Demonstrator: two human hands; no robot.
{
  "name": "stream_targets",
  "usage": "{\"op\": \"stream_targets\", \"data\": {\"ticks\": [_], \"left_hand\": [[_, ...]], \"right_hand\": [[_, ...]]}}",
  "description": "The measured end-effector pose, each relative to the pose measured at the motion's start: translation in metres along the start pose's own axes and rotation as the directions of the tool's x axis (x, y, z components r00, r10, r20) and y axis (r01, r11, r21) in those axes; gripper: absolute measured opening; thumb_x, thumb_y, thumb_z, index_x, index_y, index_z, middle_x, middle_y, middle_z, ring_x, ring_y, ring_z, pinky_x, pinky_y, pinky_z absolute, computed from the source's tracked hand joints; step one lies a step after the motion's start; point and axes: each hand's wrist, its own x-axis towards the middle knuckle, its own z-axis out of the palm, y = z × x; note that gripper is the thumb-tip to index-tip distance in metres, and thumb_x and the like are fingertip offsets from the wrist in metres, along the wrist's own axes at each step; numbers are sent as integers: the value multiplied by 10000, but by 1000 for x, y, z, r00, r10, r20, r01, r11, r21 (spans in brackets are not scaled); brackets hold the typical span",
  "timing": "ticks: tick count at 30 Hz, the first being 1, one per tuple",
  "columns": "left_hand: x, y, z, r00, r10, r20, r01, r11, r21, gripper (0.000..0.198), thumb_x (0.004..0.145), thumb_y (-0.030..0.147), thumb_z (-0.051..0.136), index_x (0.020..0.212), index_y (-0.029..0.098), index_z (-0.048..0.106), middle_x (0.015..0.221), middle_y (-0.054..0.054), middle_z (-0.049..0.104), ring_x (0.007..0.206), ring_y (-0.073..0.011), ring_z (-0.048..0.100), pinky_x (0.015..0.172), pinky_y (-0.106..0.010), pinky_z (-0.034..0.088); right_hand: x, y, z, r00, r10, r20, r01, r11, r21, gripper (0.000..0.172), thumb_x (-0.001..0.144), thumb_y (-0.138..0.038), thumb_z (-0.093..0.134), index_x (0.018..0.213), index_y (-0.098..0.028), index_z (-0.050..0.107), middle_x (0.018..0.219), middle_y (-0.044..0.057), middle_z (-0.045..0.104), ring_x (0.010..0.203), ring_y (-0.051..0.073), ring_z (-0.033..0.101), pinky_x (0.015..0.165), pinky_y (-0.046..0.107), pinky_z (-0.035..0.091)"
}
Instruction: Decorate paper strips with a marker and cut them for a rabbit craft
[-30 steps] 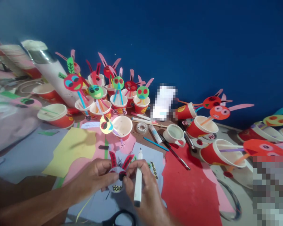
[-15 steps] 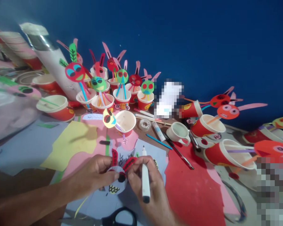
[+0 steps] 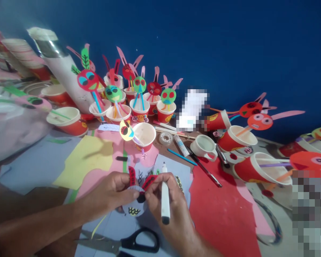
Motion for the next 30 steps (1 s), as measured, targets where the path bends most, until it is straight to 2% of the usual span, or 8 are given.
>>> {"op": "stream_targets", "data": {"ticks": [4, 9, 13, 17, 20, 24, 30], "left_hand": [[0, 0, 1, 999, -30, -36, 30, 1000, -9, 261, 712, 393, 589, 744, 134, 598, 518, 59, 405, 455, -72, 385, 409, -183, 336], [-1, 1, 1, 997, -39, -73, 35, 998, -55, 253, 706, 393, 618, 717, 143, 582, 534, 50, 453, 453, -67, 402, 405, -175, 355], [-1, 0, 1, 995, -38, -95, 34, 998, -44, 248, 709, 387, 620, 724, 143, 579, 544, 49, 459, 453, -63, 403, 403, -173, 358], [-1, -2, 1, 998, -41, -57, 39, 999, -38, 278, 721, 412, 603, 762, 138, 593, 590, 32, 494, 481, -68, 435, 429, -183, 375], [0, 0, 1, 998, -39, -42, 35, 996, -83, 296, 713, 436, 589, 706, 140, 567, 578, 35, 476, 481, -72, 443, 435, -191, 372], [1, 2, 1, 999, 34, 20, -31, 991, -128, 250, 686, 385, 571, 619, 151, 514, 520, 45, 450, 439, -67, 430, 425, -199, 349], [0, 2, 1, 997, 48, 55, -42, 992, -120, 220, 657, 356, 583, 662, 142, 537, 527, 41, 479, 424, -61, 401, 424, -209, 337]], "right_hand": [[0, -4, -2, 1000, 11, 29, -11, 1000, 9, 111, 869, -295, 532, 906, -241, 442, 735, -15, 552, 653, 138, 561, 551, 253, 450], [1, -1, -4, 995, 80, 51, -87, 986, 146, 158, 855, -309, 567, 910, -246, 432, 746, -28, 546, 645, 129, 541, 594, 263, 457], [1, -2, -3, 993, 90, 79, -103, 977, 187, 181, 840, -296, 590, 922, -245, 437, 750, -29, 547, 643, 123, 527, 576, 247, 446], [1, -6, -1, 994, 76, 76, -89, 980, 179, 163, 838, -281, 583, 909, -242, 441, 732, -37, 544, 619, 110, 525, 544, 223, 442], [3, -8, -3, 996, 72, 43, -78, 986, 146, 159, 832, -270, 583, 900, -240, 443, 719, -39, 552, 603, 106, 538, 533, 217, 449], [6, -9, -10, 999, 48, -7, -46, 986, 161, 164, 839, -276, 585, 913, -243, 442, 721, -40, 560, 614, 106, 552, 545, 213, 465], [9, -11, -16, 999, 10, -53, -4, 994, 110, 150, 833, -253, 588, 899, -236, 453, 718, -34, 574, 625, 108, 573, 538, 209, 454]]}}
